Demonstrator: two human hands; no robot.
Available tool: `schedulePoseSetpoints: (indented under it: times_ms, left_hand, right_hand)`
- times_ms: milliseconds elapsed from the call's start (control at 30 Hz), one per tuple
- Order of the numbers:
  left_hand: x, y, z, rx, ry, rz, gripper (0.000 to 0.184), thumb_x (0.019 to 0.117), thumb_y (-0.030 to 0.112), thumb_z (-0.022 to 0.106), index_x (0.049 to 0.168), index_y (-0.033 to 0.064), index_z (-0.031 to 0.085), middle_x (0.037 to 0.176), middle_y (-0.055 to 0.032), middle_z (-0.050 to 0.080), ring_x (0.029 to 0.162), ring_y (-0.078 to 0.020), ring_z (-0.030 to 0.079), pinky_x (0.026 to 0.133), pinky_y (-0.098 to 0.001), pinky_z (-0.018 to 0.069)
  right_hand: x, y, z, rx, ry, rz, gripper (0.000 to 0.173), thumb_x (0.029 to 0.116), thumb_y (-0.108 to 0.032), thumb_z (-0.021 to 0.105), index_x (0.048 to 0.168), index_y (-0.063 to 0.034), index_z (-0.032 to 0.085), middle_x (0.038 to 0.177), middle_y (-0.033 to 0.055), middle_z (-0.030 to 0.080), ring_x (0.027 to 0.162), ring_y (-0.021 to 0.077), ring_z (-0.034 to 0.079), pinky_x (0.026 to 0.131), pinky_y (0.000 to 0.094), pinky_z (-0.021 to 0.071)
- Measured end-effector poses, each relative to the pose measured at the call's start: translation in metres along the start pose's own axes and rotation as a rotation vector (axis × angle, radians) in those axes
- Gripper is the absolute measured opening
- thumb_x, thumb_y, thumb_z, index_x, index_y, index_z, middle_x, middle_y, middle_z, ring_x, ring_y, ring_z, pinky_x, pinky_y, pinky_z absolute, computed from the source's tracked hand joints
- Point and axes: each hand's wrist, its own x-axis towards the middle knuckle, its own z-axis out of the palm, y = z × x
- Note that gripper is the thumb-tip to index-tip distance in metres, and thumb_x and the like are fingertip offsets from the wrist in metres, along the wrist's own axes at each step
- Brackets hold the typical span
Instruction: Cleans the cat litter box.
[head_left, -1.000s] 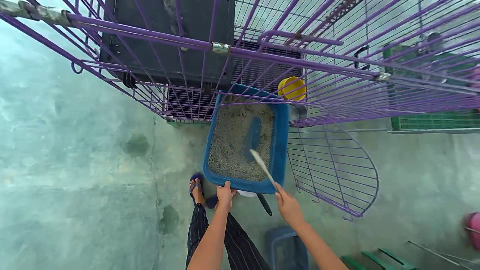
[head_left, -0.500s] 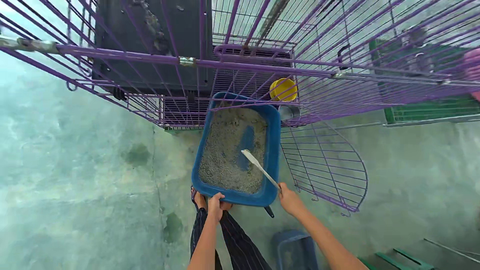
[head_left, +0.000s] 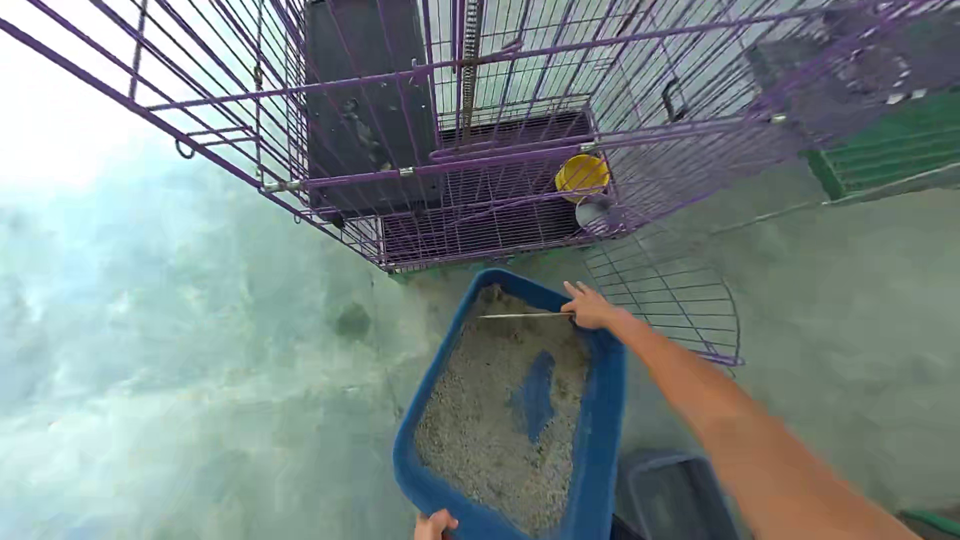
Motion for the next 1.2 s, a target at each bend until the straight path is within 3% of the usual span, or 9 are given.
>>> schedulePoseSetpoints:
  times_ms: [100,133,267,400,567,700,833,1033,1200]
  left_hand:
    - [0.008,0.012,-0.044,0.102,-0.036,-0.014,0.021,0.0893,-0.014,0.049,0.1,0.0042,0.05,0.075,-0.0019,0.062,0.064,-0.0084,0.062,0.063,-0.0259,0.0561]
    - [0.018,0.018,-0.058,0.134,-0.054,-0.014,0.022,0.0891,-0.014,0.048,0.101,0.0045,0.05,0.075,-0.0021,0.063,0.063,-0.0086,0.062,0.063,-0.0259,0.0559]
    - [0.073,0.05,-0.095,0.323,-0.049,-0.004,0.018,0.0909,-0.009,0.052,0.107,-0.0016,0.052,0.079,-0.0086,0.062,0.066,-0.0147,0.062,0.062,-0.03,0.0555]
    - [0.107,0.114,-0.077,0.656,0.17,0.123,0.025,0.0904,-0.001,0.064,0.113,-0.0097,0.06,0.099,-0.022,0.063,0.086,-0.0289,0.059,0.077,-0.0466,0.0512]
    - [0.111,0.197,0.022,0.908,0.142,0.335,0.043,0.0923,0.003,0.064,0.133,-0.0061,0.055,0.121,-0.0294,0.062,0.112,-0.0407,0.062,0.093,-0.0562,0.0509]
    - [0.124,0.231,0.125,1.084,0.096,0.412,0.035,0.0932,0.01,0.064,0.126,-0.0026,0.063,0.122,-0.0278,0.064,0.116,-0.041,0.061,0.096,-0.0589,0.0487]
    - [0.14,0.252,0.22,1.205,-0.005,0.463,0.039,0.0937,0.012,0.064,0.131,0.0006,0.063,0.128,-0.0275,0.062,0.122,-0.0422,0.058,0.1,-0.0609,0.0467]
    - [0.161,0.291,0.349,1.341,-0.043,0.657,0.046,0.0949,0.013,0.06,0.14,0.0046,0.058,0.137,-0.0275,0.057,0.129,-0.0427,0.054,0.102,-0.0626,0.0455]
    - [0.18,0.325,0.444,1.631,0.042,0.787,0.05,0.0991,0.018,0.054,0.149,0.0154,0.053,0.153,-0.0212,0.046,0.141,-0.042,0.043,0.108,-0.072,0.0325]
  right_hand:
    - [0.024,0.008,0.015,0.1,-0.058,-0.054,0.027,0.1024,-0.008,0.059,0.126,-0.0035,0.071,0.144,0.0285,0.056,0.139,0.0467,0.047,0.113,0.0644,0.0355]
    - [0.026,0.009,0.025,0.149,-0.1,-0.063,0.026,0.1031,-0.007,0.058,0.125,-0.0005,0.07,0.135,0.0287,0.062,0.131,0.0457,0.055,0.11,0.0638,0.0387]
    - [-0.007,0.008,0.088,0.254,-0.088,-0.003,0.028,0.1025,-0.002,0.054,0.128,0.0034,0.065,0.13,0.0305,0.063,0.126,0.0457,0.058,0.107,0.0622,0.0417]
    - [-0.064,0.008,0.154,0.478,-0.083,0.103,0.029,0.1027,-0.001,0.052,0.129,0.0056,0.063,0.13,0.0306,0.062,0.125,0.0439,0.058,0.106,0.0597,0.0432]
    - [-0.121,0.026,0.223,0.836,-0.072,0.347,0.03,0.1038,-0.003,0.053,0.132,0.0029,0.06,0.131,0.0282,0.061,0.121,0.0395,0.059,0.104,0.0555,0.0451]
    - [-0.162,0.027,0.246,1.124,0.0,0.511,0.029,0.1055,-0.004,0.051,0.133,0.0031,0.058,0.128,0.0273,0.06,0.113,0.0363,0.059,0.095,0.0538,0.0466]
    - [-0.173,0.019,0.274,1.326,0.077,0.584,0.03,0.1037,-0.003,0.055,0.132,0.0046,0.059,0.126,0.0284,0.062,0.116,0.0375,0.059,0.099,0.0543,0.046]
    - [-0.144,-0.023,0.284,1.637,0.227,0.632,0.028,0.1047,-0.004,0.054,0.13,0.0051,0.061,0.122,0.0279,0.064,0.111,0.037,0.063,0.094,0.0537,0.0498]
    - [-0.079,-0.059,0.263,1.889,0.304,0.661,0.028,0.1043,-0.004,0.055,0.13,0.0049,0.061,0.125,0.0281,0.063,0.113,0.038,0.062,0.096,0.0546,0.0493]
